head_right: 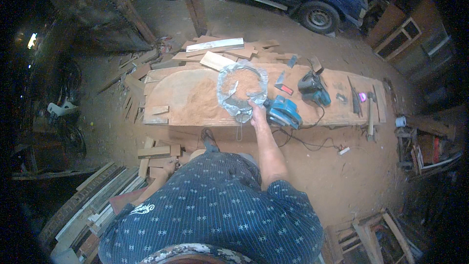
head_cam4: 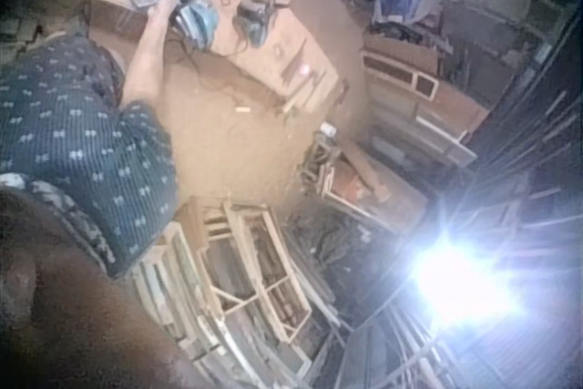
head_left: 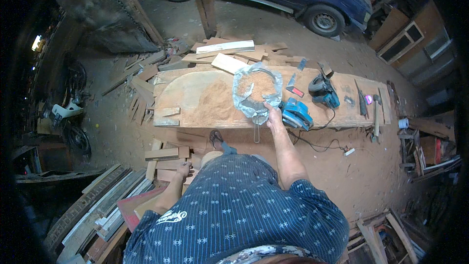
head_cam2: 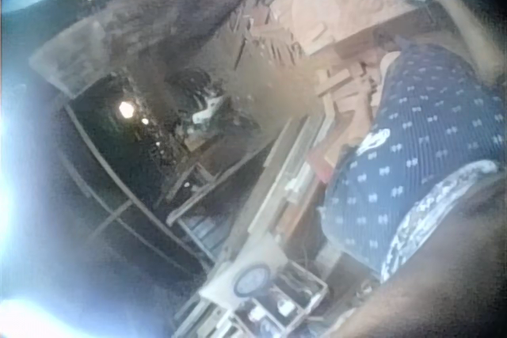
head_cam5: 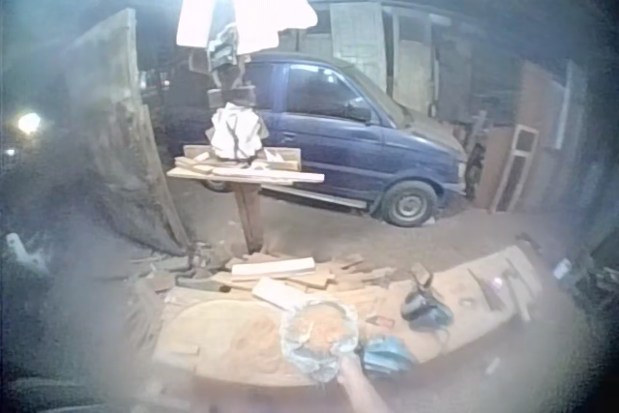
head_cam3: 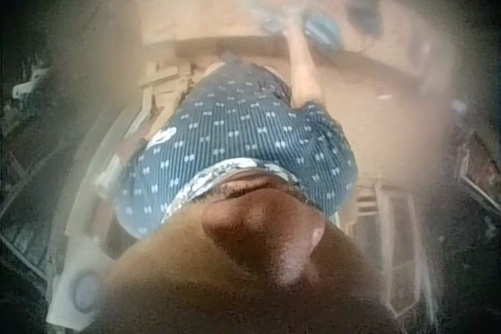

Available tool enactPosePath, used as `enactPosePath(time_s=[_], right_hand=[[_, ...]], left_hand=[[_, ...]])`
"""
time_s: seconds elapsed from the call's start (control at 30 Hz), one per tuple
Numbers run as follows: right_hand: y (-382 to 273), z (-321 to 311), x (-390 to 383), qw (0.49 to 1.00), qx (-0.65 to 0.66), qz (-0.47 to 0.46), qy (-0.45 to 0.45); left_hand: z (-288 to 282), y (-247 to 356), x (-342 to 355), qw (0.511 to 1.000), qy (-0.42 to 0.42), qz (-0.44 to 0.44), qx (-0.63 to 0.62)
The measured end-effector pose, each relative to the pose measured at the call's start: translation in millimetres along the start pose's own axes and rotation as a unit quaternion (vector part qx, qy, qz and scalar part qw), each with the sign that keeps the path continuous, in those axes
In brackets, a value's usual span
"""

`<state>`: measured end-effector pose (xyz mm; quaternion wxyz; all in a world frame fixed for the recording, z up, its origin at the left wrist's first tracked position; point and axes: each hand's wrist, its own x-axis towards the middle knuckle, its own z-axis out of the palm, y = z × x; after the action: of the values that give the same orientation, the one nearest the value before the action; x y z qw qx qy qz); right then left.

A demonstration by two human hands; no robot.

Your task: The person uses a circular saw to cut a wooden plank on a workbench in a cluttered workshop. After cutting, they inspect the wood and then sift sawdust through a mesh strainer into a bucket.

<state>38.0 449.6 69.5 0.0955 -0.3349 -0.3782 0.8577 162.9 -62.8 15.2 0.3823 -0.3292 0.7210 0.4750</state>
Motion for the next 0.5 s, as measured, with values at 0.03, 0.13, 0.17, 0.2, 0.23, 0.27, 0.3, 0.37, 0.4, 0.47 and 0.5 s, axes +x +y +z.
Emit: enactPosePath(time_s=[0.03, 0.13, 0.17, 0.2, 0.23, 0.27, 0.3, 0.37, 0.4, 0.47, 0.5], right_hand=[[-0.5, 3.3, -1.8, 1.0, -0.01, -0.009, 0.009], [-1.4, 10.2, -9.9, 0.999, 0.03, 0.016, -0.032], [-3.1, 12.7, -12.7, 0.998, 0.025, 0.03, -0.049], [0.0, 4.9, -5.0, 0.999, -0.009, -0.024, -0.037], [-1.0, -6.6, 2.8, 0.999, 0.028, -0.021, -0.024], [2.0, -4.4, 1.0, 0.998, 0.062, -0.003, -0.016], [5.3, -1.9, -1.4, 0.995, 0.097, 0.017, -0.009], [4.7, -5.0, 0.1, 0.998, 0.058, 0.011, -0.025], [2.8, -2.6, -3.2, 0.998, 0.056, 0.018, -0.011], [1.7, -15.1, 9.2, 0.997, 0.076, -0.005, 0.016], [4.7, -6.2, 4.3, 0.998, 0.06, 0.003, 0.001]], left_hand=[[-1.8, -3.1, 1.0, 1.0, 0.001, -0.005, -0.015], [-12.5, -19.1, 7.6, 0.999, -0.006, -0.024, -0.04], [-15.6, -24.0, 7.9, 0.998, -0.011, -0.03, -0.046], [-11.3, -13.3, 3.9, 0.999, -0.011, -0.019, -0.036], [-5.1, -0.1, 1.9, 1.0, -0.01, -0.01, -0.027], [-2.9, 4.2, -5.1, 1.0, 0.001, -0.008, -0.026], [-3.6, 6.3, -7.9, 0.998, -0.01, 0.01, -0.059], [4.2, 29.7, -13.0, 0.994, -0.026, 0.055, -0.093], [12.4, 48.4, -24.6, 0.992, -0.029, 0.078, -0.099], [30.3, 92.4, -37.4, 0.985, -0.033, 0.138, -0.098], [32.6, 100.9, -37.6, 0.979, -0.037, 0.166, -0.11]])
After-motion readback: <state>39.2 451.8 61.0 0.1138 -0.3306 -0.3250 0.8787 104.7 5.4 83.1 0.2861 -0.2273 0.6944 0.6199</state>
